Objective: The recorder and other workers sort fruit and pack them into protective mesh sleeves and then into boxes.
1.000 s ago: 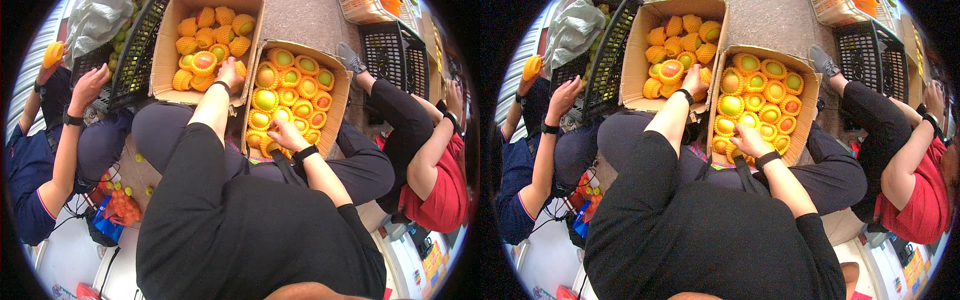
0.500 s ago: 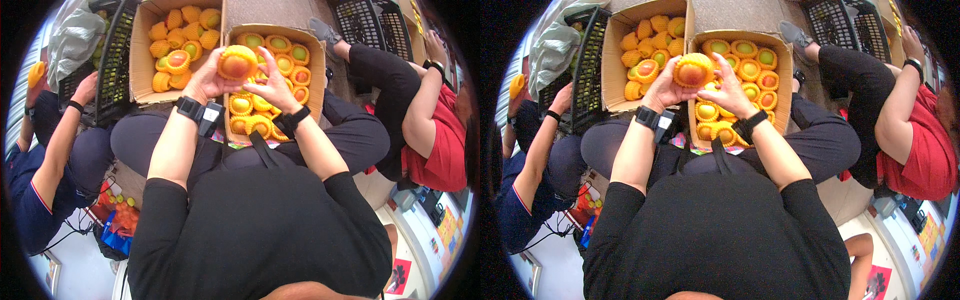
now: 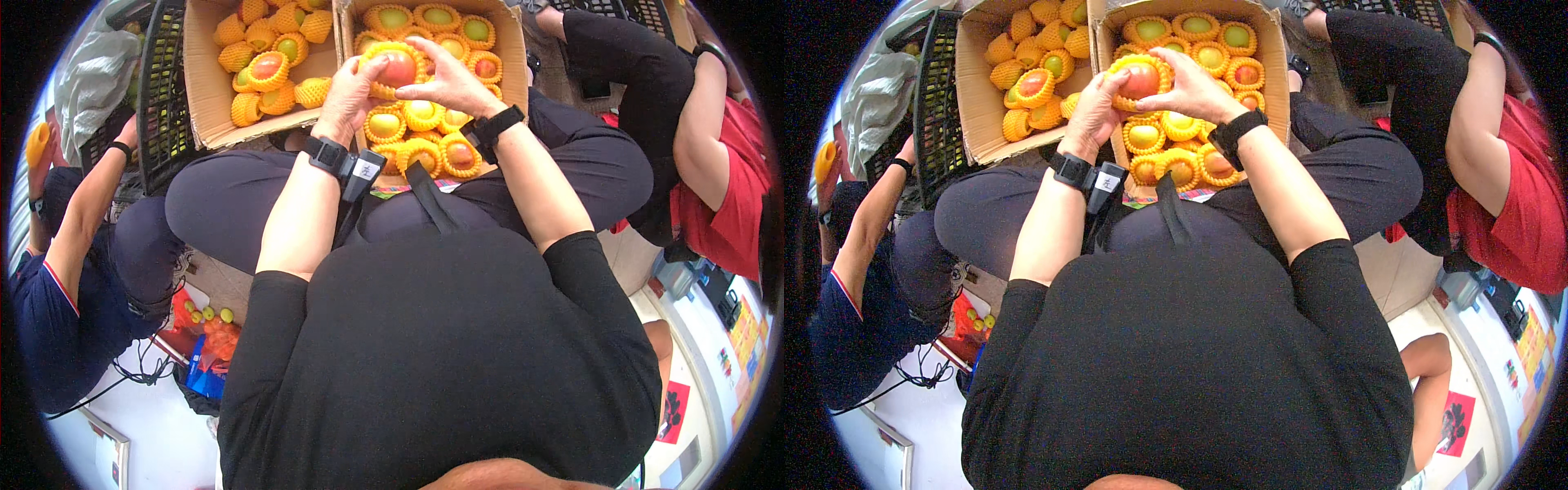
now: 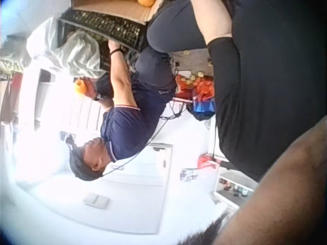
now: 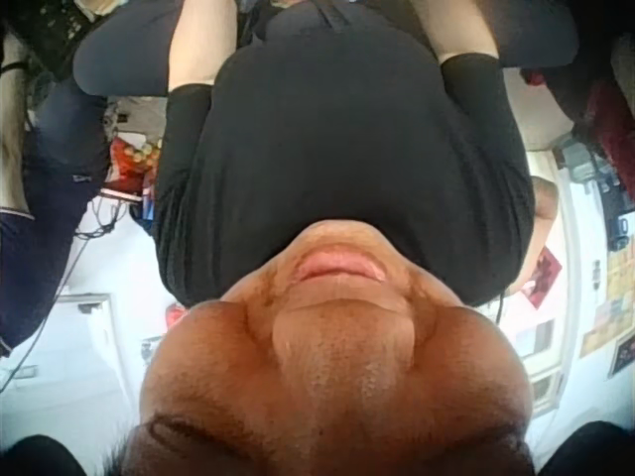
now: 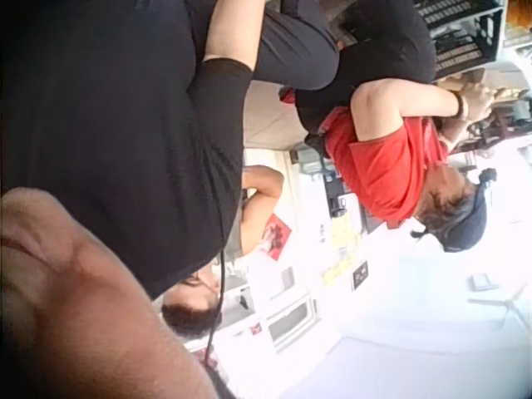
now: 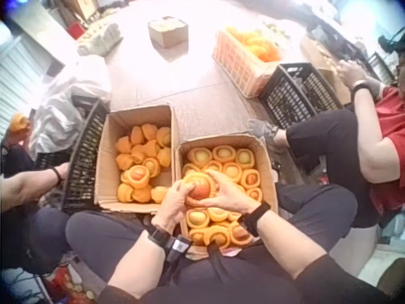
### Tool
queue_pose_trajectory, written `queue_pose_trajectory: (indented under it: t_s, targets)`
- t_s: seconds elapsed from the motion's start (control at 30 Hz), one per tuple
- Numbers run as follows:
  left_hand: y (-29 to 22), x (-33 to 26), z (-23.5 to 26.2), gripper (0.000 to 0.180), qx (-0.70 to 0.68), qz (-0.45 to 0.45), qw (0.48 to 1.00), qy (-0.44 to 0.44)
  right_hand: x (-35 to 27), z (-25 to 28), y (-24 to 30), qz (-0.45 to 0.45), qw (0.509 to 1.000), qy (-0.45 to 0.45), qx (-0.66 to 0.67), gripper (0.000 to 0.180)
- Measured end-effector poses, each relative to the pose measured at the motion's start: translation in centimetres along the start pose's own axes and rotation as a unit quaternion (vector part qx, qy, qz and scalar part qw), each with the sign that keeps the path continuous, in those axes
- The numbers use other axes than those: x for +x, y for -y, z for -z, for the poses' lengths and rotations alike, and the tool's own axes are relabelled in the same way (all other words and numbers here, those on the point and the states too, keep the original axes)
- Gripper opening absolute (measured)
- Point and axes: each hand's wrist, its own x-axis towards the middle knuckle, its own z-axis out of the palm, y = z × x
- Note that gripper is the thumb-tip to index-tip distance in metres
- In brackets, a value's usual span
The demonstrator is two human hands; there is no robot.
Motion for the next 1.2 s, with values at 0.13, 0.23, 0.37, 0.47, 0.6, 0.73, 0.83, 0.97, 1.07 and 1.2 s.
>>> queue_pose_trajectory:
  t_s: [0.13, 0.23, 0.37, 0.47, 0.6, 0.73, 0.83, 0.97, 1.07, 1.2]
  targets:
    - [1.1, 0.3, -0.6, 0.041, 0.103, -0.053, 0.993, -0.017, -0.1, -0.4, -0.2, 0.092, 0.989, -0.01, -0.111, 0.086]
    - [2.1, 0.3, -0.7, 0.043, 0.168, -0.076, 0.982, -0.038, -0.4, -0.6, -0.2, 0.08, 0.987, 0.011, -0.139, 0.082]
    - [1.6, -0.1, -0.8, 0.051, 0.207, -0.035, 0.978, 0.001, -0.6, -0.6, -0.1, 0.091, 0.984, -0.008, -0.154, 0.072]
    - [0.9, -0.7, -1.1, 0.053, 0.142, 0.029, 0.988, 0.044, -0.7, 0.1, -0.7, 0.014, 0.99, -0.045, -0.135, 0.06]
    - [2.1, -1.2, -1.5, 0.054, 0.325, -0.041, 0.944, 0.045, -1.3, 4.8, -2.9, -0.119, 0.975, -0.027, -0.187, 0.069]
    - [6.9, -0.4, -1.8, 0.047, 0.512, -0.097, 0.836, 0.171, -3.1, 6.7, -5.7, -0.129, 0.941, 0.058, -0.308, 0.064]
    - [8.4, -0.7, -2.1, 0.048, 0.576, -0.154, 0.774, 0.214, -4.9, 6.0, -6.3, -0.206, 0.891, 0.156, -0.372, 0.053]
    - [9.2, -0.4, -1.8, 0.051, 0.536, -0.087, 0.779, 0.314, -7.9, 4.7, -7.5, -0.186, 0.856, 0.218, -0.431, 0.044]
    - [9.2, -0.3, -2.2, 0.055, 0.581, -0.004, 0.72, 0.38, -10.6, 2.3, -8.7, -0.242, 0.834, 0.208, -0.451, 0.056]
    - [9.8, 0.0, -1.4, 0.059, 0.588, 0.064, 0.713, 0.376, -9.9, 2.3, -7.6, -0.28, 0.803, 0.305, -0.428, 0.064]
